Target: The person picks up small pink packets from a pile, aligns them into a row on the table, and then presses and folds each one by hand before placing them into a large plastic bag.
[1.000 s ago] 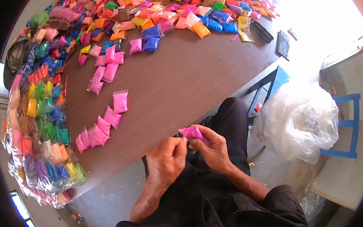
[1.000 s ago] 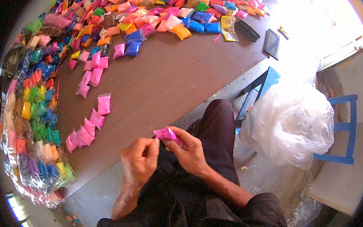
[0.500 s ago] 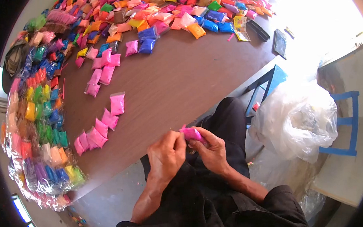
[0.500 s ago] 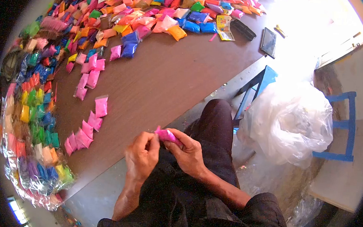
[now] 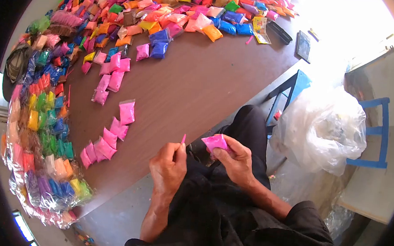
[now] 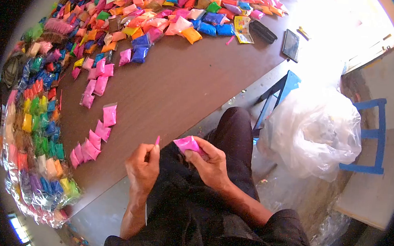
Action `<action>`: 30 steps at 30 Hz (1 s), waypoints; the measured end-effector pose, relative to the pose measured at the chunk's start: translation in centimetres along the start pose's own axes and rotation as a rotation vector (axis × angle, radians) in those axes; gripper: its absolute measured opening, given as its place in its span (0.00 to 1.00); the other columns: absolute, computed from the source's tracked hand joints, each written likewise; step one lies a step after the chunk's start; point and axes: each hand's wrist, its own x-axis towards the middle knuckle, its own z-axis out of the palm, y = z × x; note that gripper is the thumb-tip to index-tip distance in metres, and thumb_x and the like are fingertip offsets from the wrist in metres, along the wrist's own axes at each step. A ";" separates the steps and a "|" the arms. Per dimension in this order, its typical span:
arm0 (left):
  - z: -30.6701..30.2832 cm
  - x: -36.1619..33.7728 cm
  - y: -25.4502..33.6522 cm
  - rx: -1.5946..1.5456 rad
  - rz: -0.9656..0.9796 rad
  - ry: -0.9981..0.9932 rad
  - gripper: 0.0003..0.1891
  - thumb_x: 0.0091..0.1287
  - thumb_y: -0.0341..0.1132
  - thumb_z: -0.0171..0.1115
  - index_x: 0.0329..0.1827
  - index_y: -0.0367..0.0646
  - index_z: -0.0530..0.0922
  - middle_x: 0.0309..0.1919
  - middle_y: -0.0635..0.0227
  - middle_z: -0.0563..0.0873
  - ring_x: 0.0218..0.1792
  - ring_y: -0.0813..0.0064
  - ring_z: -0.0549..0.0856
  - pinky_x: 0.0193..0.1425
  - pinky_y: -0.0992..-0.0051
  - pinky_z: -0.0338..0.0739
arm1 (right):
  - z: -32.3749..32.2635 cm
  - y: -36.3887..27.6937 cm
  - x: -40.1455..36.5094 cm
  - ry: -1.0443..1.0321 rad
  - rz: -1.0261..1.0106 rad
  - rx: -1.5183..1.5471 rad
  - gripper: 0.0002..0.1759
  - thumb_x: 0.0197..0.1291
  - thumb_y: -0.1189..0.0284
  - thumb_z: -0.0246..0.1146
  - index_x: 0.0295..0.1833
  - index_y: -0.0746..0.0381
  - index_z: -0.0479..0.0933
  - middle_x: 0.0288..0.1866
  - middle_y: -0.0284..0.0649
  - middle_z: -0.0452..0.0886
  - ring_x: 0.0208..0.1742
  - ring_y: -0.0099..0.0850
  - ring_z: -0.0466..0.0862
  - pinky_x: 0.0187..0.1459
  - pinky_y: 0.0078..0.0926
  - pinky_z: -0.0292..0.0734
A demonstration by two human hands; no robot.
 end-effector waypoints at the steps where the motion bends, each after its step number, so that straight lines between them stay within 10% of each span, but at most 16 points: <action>1: -0.4 0.1 -0.3 0.056 0.019 0.034 0.05 0.74 0.29 0.75 0.40 0.41 0.86 0.29 0.58 0.88 0.28 0.56 0.89 0.31 0.61 0.81 | -0.2 0.5 0.1 0.023 0.016 0.012 0.22 0.78 0.78 0.70 0.73 0.72 0.80 0.54 0.40 0.91 0.51 0.26 0.91 0.54 0.27 0.90; 14: -0.3 0.0 -0.3 0.275 0.263 -0.266 0.04 0.73 0.29 0.71 0.39 0.49 0.84 0.36 0.66 0.85 0.35 0.58 0.90 0.36 0.56 0.83 | -2.2 0.5 1.1 0.213 0.159 0.084 0.22 0.81 0.67 0.69 0.72 0.66 0.81 0.56 0.38 0.91 0.52 0.28 0.92 0.50 0.28 0.89; 30: -2.1 -0.1 -2.9 0.114 0.118 -0.002 0.03 0.71 0.30 0.78 0.43 0.45 0.89 0.34 0.66 0.88 0.31 0.60 0.91 0.34 0.62 0.84 | 0.3 -2.6 1.7 -0.067 0.049 -0.117 0.25 0.85 0.72 0.61 0.80 0.71 0.73 0.56 0.41 0.90 0.51 0.27 0.89 0.50 0.28 0.90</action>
